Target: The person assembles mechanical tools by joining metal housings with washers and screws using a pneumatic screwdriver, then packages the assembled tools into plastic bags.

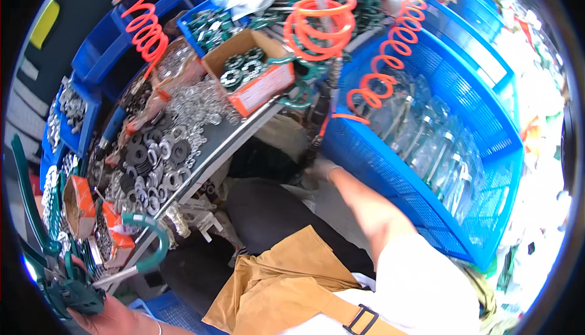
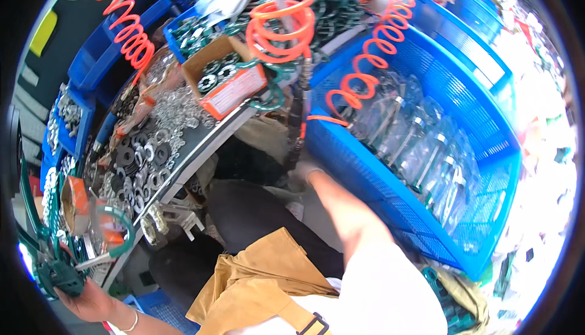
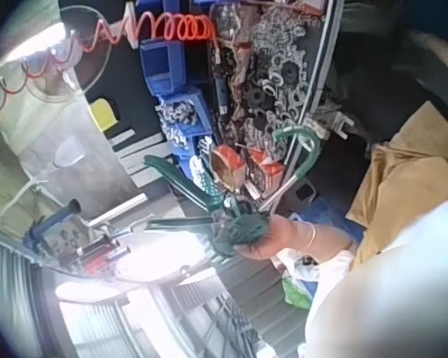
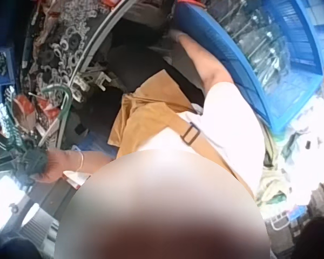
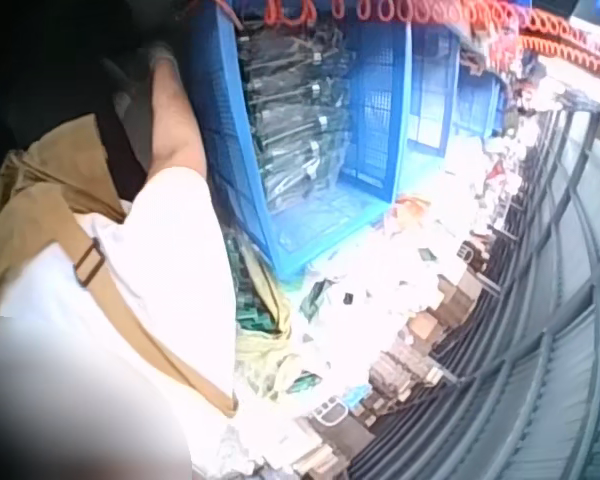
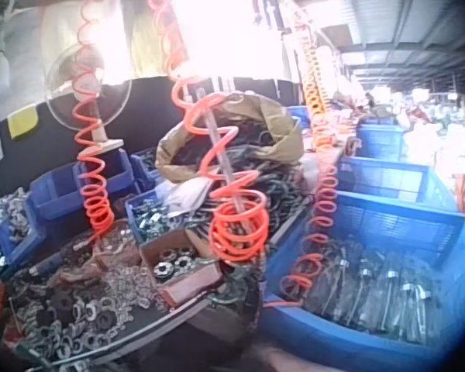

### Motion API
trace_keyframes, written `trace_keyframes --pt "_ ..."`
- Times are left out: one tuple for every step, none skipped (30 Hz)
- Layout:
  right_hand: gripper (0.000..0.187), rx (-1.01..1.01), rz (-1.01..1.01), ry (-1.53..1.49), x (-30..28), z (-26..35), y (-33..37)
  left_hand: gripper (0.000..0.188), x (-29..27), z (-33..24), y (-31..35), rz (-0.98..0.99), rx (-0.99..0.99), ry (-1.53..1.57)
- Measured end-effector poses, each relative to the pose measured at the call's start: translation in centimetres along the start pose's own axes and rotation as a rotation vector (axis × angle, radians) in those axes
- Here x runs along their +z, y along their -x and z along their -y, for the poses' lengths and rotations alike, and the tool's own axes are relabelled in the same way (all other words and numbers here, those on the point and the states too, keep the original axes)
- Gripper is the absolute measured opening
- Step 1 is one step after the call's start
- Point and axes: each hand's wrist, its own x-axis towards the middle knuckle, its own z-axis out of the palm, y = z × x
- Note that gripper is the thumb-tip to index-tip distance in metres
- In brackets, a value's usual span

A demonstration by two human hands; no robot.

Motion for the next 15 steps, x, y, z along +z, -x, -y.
trace_keyframes --pt "0.064 -0.190 0.031 0.075 -2.4 0.4 5.6 0.055 2.1 1.8 0.3 -0.111 0.100 -0.088" --pt "0.061 -0.364 0.050 0.131 -4.8 -0.4 11.6 0.057 -0.9 2.8 -1.5 0.184 -0.157 0.291" --pt "0.053 -0.357 -0.005 0.069 -6.3 -1.5 17.0 0.057 -0.9 4.8 -0.8 0.204 -0.227 0.357" --pt "0.050 -0.392 0.007 -0.094 -8.2 -2.8 22.6 0.058 -0.3 6.5 0.1 0.231 -0.232 0.289" --pt "0.046 -0.426 0.004 -0.259 -10.1 -4.0 28.5 0.059 0.6 8.4 1.3 0.263 -0.241 0.227" --pt "0.038 -0.337 -0.097 -0.354 -12.0 -4.5 34.7 0.060 1.5 9.8 2.6 0.299 -0.233 0.154" --pt "0.031 -0.245 -0.203 -0.447 -13.3 -6.2 40.2 0.060 2.7 11.1 4.1 0.339 -0.223 0.086" --pt "0.024 -0.120 -0.553 -0.341 -13.4 -10.1 44.6 0.061 4.1 12.4 5.7 0.383 -0.208 0.028" --pt "0.019 0.021 -0.883 -0.203 -12.7 -13.8 49.6 0.062 5.6 13.6 7.5 0.428 -0.186 -0.029" --pt "0.018 0.360 -0.979 -0.047 -10.4 -17.3 54.5 0.063 7.2 14.7 9.4 0.472 -0.161 -0.083" --pt "0.017 0.675 -1.071 0.122 -7.6 -19.2 59.1 0.064 7.9 14.3 10.7 0.487 -0.099 -0.125" --pt "0.024 0.766 -0.989 0.041 -4.5 -20.6 60.9 0.064 9.0 14.7 12.2 0.512 -0.036 -0.200" --pt "0.031 0.842 -0.897 -0.042 -1.1 -21.7 61.7 0.065 9.9 14.8 13.5 0.534 0.031 -0.286" --pt "0.032 0.829 -0.872 -0.132 2.3 -23.1 61.4 0.066 10.6 14.5 14.3 0.561 0.106 -0.376" --pt "0.034 0.814 -0.846 -0.212 5.4 -24.2 60.8 0.067 11.0 14.4 14.9 0.581 0.177 -0.466"
